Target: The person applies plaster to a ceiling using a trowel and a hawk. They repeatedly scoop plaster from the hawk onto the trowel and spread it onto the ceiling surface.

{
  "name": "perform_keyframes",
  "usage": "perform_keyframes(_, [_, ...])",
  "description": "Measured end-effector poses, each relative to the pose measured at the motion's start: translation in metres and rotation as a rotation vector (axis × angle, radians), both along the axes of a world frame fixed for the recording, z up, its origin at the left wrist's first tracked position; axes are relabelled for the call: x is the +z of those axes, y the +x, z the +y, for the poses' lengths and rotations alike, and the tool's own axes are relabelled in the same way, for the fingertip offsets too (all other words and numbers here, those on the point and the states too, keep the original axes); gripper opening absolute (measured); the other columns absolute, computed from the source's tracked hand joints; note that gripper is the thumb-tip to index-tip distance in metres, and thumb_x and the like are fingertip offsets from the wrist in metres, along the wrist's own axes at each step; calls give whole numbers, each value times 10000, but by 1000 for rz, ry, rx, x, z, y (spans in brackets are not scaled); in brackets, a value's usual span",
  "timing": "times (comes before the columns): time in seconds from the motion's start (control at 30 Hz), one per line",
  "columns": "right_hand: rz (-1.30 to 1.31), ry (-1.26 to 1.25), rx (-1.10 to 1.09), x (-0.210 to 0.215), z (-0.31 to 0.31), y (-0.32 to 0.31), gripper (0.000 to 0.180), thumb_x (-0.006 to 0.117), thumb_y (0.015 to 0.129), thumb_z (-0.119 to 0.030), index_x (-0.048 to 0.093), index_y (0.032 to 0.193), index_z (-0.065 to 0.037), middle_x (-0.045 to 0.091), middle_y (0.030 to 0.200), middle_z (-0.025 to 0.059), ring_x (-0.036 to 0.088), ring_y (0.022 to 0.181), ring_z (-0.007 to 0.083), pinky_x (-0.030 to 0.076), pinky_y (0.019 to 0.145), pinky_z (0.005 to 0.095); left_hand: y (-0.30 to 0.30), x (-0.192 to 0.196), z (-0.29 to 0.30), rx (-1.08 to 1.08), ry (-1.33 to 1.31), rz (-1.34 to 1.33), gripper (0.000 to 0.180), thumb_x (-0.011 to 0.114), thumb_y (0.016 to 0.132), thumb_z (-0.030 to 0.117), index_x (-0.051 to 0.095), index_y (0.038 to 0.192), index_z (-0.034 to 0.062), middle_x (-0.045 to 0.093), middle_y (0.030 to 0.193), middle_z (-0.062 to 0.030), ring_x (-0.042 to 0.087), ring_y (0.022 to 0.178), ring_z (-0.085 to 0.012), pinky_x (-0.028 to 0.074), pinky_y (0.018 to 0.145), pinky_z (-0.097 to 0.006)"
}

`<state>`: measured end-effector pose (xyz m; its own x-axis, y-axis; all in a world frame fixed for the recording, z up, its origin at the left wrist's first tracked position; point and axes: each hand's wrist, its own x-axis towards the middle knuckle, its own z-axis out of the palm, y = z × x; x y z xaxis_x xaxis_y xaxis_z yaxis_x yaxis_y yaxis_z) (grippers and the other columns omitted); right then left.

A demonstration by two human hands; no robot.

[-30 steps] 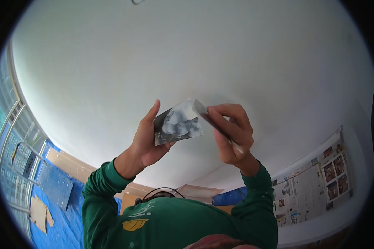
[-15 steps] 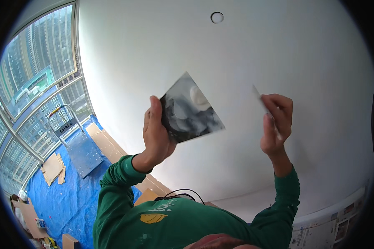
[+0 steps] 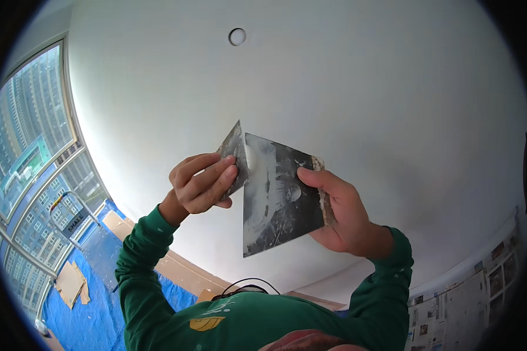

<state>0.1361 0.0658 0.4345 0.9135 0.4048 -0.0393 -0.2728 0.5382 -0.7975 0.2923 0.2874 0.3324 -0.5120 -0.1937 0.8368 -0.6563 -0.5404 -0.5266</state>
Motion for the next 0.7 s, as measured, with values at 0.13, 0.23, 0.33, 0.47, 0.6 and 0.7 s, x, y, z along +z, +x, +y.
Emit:
perform_keyframes(0.13, [-222, 6, -208, 50, -46, 31, 245, 562, 1016, -159, 615, 1205, -13, 718, 1118, 107, 708, 1015, 240, 569, 950, 419, 15, -26, 0, 138, 111, 272, 478, 585, 999, 460, 736, 1185, 47, 711, 1121, -53, 655, 990, -238, 577, 741, -327])
perform_keyframes(0.23, [-778, -155, -316, 153, -81, 24, 222, 614, 977, -136, 634, 1171, -29, 725, 1087, 87, 695, 1030, 207, 558, 890, 369, 13, -72, -2, 52, 53, 461, 495, 511, 1051, 427, 714, 1188, -4, 694, 1068, -95, 655, 992, -285, 568, 745, -371])
perform_keyframes(0.33, [-1209, -590, -883, 262, -105, 14, 250, 612, 971, -96, 645, 1202, -9, 702, 1089, 84, 660, 1004, 200, 521, 873, 364, -5, -111, -13, -52, -122, 633, 556, 401, 1094, 432, 698, 1201, -25, 699, 1052, -121, 650, 978, -316, 543, 801, -404])
perform_keyframes(0.47, [-1517, -1760, -1548, 382, -111, 17, 268, 533, 911, -62, 672, 1094, 76, 659, 1041, 220, 625, 1011, 367, 490, 925, 420, -25, -150, -32, -135, -278, 833, 587, 352, 1107, 424, 683, 1214, -49, 685, 1054, -157, 629, 988, -335, 522, 821, -434])
perform_keyframes(0.6, [-1867, -2294, -1478, 460, -112, 41, 224, 528, 902, -57, 669, 983, 97, 649, 1026, 284, 608, 1005, 424, 479, 934, 463, -32, -185, -44, -199, -349, 1019, 566, 339, 1108, 383, 672, 1230, -59, 669, 1052, -179, 610, 996, -351, 508, 833, -459])
perform_keyframes(0.7, [-1887, -2443, -1441, 483, -119, 74, 235, 500, 888, -31, 678, 991, 83, 641, 1057, 289, 603, 1024, 437, 474, 957, 478, -43, -206, -46, -194, -386, 1114, 550, 337, 1107, 358, 668, 1236, -62, 659, 1054, -183, 601, 993, -355, 501, 836, -466])
